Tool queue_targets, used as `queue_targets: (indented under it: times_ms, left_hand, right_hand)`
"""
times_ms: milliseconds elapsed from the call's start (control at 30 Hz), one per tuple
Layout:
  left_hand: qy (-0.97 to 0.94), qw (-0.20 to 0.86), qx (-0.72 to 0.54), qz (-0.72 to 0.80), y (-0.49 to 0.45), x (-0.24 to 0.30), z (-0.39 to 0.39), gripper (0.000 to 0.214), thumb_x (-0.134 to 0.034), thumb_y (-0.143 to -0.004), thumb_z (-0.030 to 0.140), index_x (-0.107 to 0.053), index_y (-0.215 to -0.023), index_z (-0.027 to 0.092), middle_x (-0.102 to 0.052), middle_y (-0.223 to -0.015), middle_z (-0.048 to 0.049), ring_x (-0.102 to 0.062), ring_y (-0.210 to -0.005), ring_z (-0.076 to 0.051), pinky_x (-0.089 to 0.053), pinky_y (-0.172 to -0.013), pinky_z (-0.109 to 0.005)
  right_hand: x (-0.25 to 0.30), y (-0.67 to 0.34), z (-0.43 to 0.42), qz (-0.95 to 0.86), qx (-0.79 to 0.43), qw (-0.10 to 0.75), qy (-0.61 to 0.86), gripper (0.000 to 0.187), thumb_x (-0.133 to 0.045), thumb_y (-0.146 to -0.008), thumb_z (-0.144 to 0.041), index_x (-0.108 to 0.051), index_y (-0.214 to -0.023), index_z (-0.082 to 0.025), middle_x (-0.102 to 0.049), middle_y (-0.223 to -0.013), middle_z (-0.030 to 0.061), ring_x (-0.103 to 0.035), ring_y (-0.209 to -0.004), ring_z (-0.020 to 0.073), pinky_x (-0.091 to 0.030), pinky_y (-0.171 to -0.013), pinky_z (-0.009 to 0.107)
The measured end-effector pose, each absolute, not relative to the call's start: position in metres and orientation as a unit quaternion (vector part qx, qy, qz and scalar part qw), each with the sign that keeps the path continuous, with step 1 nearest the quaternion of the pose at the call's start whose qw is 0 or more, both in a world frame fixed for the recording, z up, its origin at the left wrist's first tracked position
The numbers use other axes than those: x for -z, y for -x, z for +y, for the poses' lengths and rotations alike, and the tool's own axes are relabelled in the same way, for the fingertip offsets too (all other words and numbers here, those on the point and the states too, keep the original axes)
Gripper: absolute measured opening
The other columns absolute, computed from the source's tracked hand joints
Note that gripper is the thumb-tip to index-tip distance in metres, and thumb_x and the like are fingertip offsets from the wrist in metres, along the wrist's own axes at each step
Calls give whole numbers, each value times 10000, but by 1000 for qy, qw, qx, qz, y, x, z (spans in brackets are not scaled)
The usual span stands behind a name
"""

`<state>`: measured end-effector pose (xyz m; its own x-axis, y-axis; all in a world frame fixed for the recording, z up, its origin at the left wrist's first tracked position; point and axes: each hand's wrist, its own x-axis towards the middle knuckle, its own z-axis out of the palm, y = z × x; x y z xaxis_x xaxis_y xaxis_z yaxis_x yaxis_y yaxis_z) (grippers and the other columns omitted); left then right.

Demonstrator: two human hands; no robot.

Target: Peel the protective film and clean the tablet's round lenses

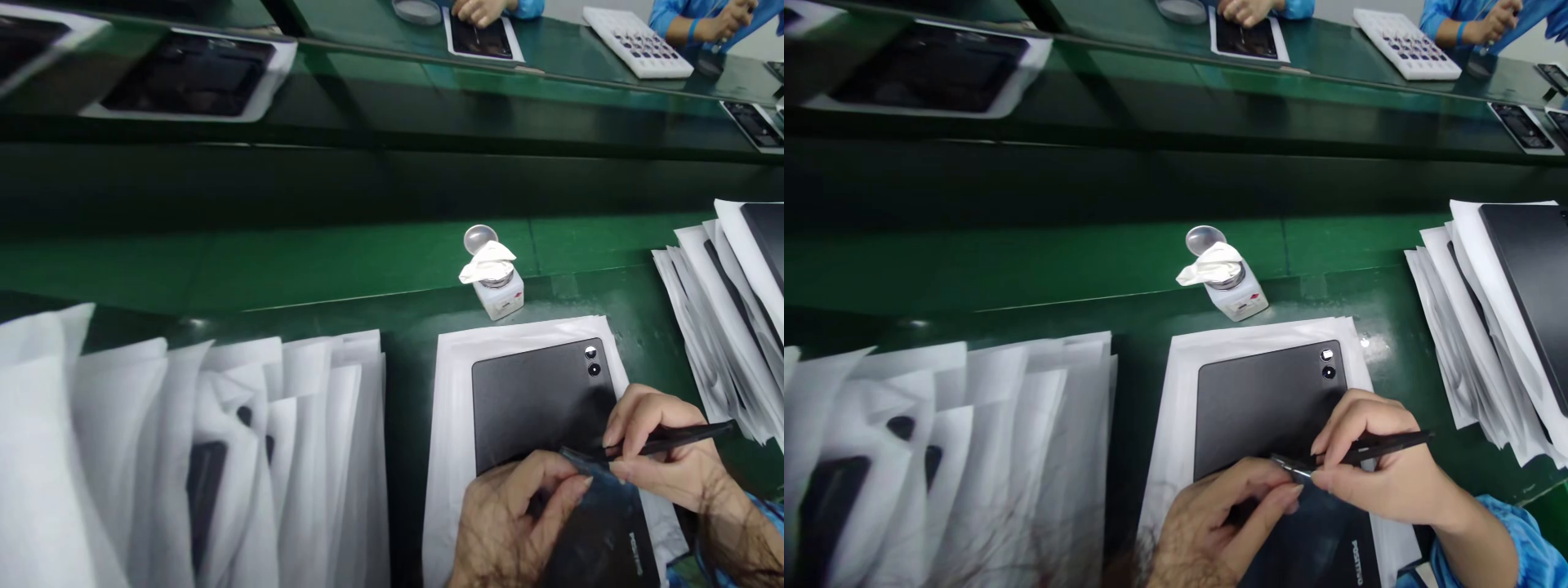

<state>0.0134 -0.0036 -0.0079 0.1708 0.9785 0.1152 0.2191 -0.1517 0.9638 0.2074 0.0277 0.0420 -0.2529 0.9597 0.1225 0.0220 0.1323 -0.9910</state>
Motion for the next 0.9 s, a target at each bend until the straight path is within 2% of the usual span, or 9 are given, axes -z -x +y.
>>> queue_targets:
  times_ms: [367, 667, 900]
  left_hand:
    - [-640, 419, -443, 468, -14, 8, -2, 250, -611, -942, 457, -646, -750, 301, -695, -534, 124, -665, -398, -91, -499, -410, -112]
    - [-655, 406, -432, 469, -13, 6, -2, 252, -593, -952, 443, -644, -753, 297, -693, -538, 114, -661, -401, -103, -495, -403, -138]
    - [-665, 392, -426, 471, -14, 7, -3, 275, -570, -963, 450, -637, -742, 299, -695, -545, 121, -651, -398, -96, -485, -398, -146]
  right_hand:
    - [-43, -202, 29, -598, -499, 464, 423, 144, -807, -798, -155, -688, -777, -234, -745, -779, 25, -699, -709, 154, -553, -647, 252]
    - [-44, -202, 31, -573, -524, 446, 445, 152, -806, -784, -168, -685, -751, -253, -751, -768, 40, -693, -701, 191, -553, -638, 308]
    - [-42, -202, 30, -566, -542, 443, 436, 158, -798, -787, -146, -675, -762, -243, -738, -773, 21, -690, -718, 165, -543, -655, 278]
